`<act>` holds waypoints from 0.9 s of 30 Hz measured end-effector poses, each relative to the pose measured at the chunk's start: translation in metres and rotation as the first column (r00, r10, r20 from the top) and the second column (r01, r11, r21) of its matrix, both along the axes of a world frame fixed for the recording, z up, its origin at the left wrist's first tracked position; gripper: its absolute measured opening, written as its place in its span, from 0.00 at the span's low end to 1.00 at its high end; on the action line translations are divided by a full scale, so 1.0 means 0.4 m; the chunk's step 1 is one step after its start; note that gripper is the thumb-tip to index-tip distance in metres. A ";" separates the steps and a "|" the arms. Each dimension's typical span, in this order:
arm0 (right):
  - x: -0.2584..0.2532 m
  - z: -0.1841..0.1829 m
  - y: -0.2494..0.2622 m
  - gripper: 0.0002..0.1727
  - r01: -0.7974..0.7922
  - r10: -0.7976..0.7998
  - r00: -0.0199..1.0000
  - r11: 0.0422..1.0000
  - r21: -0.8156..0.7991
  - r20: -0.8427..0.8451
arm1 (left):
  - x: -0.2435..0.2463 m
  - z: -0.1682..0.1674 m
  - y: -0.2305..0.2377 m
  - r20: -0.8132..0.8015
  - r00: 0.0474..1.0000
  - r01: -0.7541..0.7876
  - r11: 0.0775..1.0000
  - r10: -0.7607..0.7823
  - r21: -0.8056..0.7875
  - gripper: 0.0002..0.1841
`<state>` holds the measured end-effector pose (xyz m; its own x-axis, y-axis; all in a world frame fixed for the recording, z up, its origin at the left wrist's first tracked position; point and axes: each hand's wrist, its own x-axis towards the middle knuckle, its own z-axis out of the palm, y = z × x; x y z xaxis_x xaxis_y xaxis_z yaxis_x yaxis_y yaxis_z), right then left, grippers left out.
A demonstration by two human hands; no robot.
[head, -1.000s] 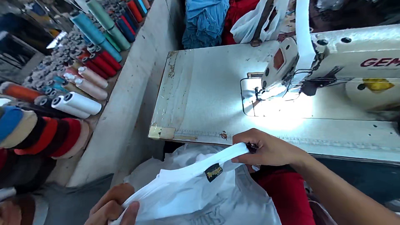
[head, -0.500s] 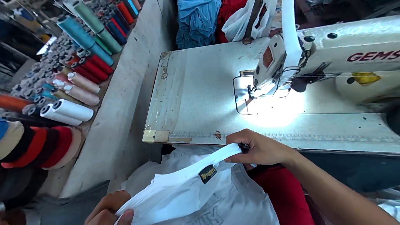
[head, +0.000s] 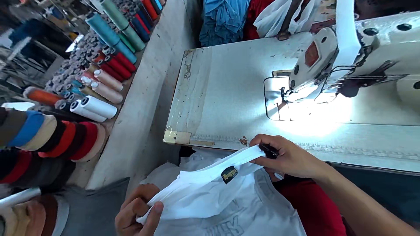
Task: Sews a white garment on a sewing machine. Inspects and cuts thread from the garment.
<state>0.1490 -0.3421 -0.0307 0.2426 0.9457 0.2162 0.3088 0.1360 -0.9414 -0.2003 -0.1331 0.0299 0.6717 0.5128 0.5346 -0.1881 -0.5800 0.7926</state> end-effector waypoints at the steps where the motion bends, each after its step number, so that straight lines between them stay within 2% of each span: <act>1: -0.005 -0.001 -0.002 0.18 0.029 -0.029 1.000 1.000 0.005 0.001 | 0.001 0.000 0.000 -0.001 1.000 0.003 1.000 -0.003 -0.004 0.11; 6: -0.029 -0.011 -0.026 0.25 0.172 -0.173 0.984 0.985 0.011 0.040 | 0.006 -0.004 0.000 -0.003 1.000 0.016 1.000 -0.016 -0.005 0.11; 8: -0.048 -0.021 -0.046 0.19 0.230 -0.235 0.966 0.971 0.058 0.104 | 0.008 -0.004 -0.002 0.001 1.000 0.019 1.000 -0.019 -0.010 0.11; 9: -0.062 -0.028 -0.059 0.15 0.199 -0.208 0.972 0.976 0.085 0.109 | 0.009 -0.005 -0.003 0.006 1.000 0.021 1.000 -0.021 -0.014 0.10; 11: -0.106 -0.058 -0.079 0.15 0.058 -0.066 0.991 0.996 0.071 0.118 | 0.013 -0.004 -0.007 0.013 1.000 0.027 0.999 -0.026 -0.018 0.10; 12: -0.134 -0.081 -0.085 0.16 -0.014 0.013 0.987 1.000 0.006 0.163 | 0.015 -0.005 -0.009 0.018 0.999 0.031 0.999 -0.030 -0.019 0.10; 14: -0.184 -0.134 -0.086 0.28 -0.065 0.149 0.938 0.962 -0.265 0.313 | 0.022 -0.006 -0.013 0.026 0.999 0.034 0.999 -0.034 -0.014 0.10; 15: -0.200 -0.160 -0.077 0.35 -0.051 0.224 0.908 0.899 -0.435 0.355 | 0.025 -0.006 -0.013 0.032 0.999 0.036 0.999 -0.036 -0.012 0.10; 16: -0.211 -0.188 -0.067 0.37 -0.019 0.277 0.888 0.821 -0.571 0.368 | 0.027 -0.005 -0.014 0.037 0.999 0.039 0.999 -0.039 -0.012 0.10; 17: -0.218 -0.217 -0.062 0.34 0.019 0.286 0.883 0.770 -0.638 0.372 | 0.028 -0.005 -0.015 0.039 0.998 0.039 0.999 -0.038 -0.011 0.10; 19: -0.219 -0.262 -0.074 0.21 0.068 0.241 0.880 0.788 -0.612 0.409 | 0.026 -0.002 -0.013 0.027 0.999 0.026 1.000 -0.026 -0.001 0.09; 20: -0.215 -0.267 -0.087 0.19 0.063 0.222 0.887 0.810 -0.583 0.405 | 0.023 -0.001 -0.011 0.025 0.999 0.021 1.000 -0.021 0.002 0.09; 22: -0.206 -0.246 -0.126 0.18 0.045 0.151 0.922 0.873 -0.486 0.356 | 0.016 0.000 -0.007 0.018 1.000 0.014 1.000 -0.014 0.005 0.10; 24: -0.190 -0.216 -0.179 0.17 0.084 0.019 0.942 0.953 -0.290 0.334 | 0.017 -0.004 -0.004 0.022 1.000 0.013 1.000 -0.013 -0.003 0.09; 27: -0.144 -0.153 -0.267 0.14 0.095 -0.073 0.971 0.992 -0.087 0.227 | 0.031 -0.017 -0.002 0.033 0.999 0.023 0.999 -0.022 -0.030 0.09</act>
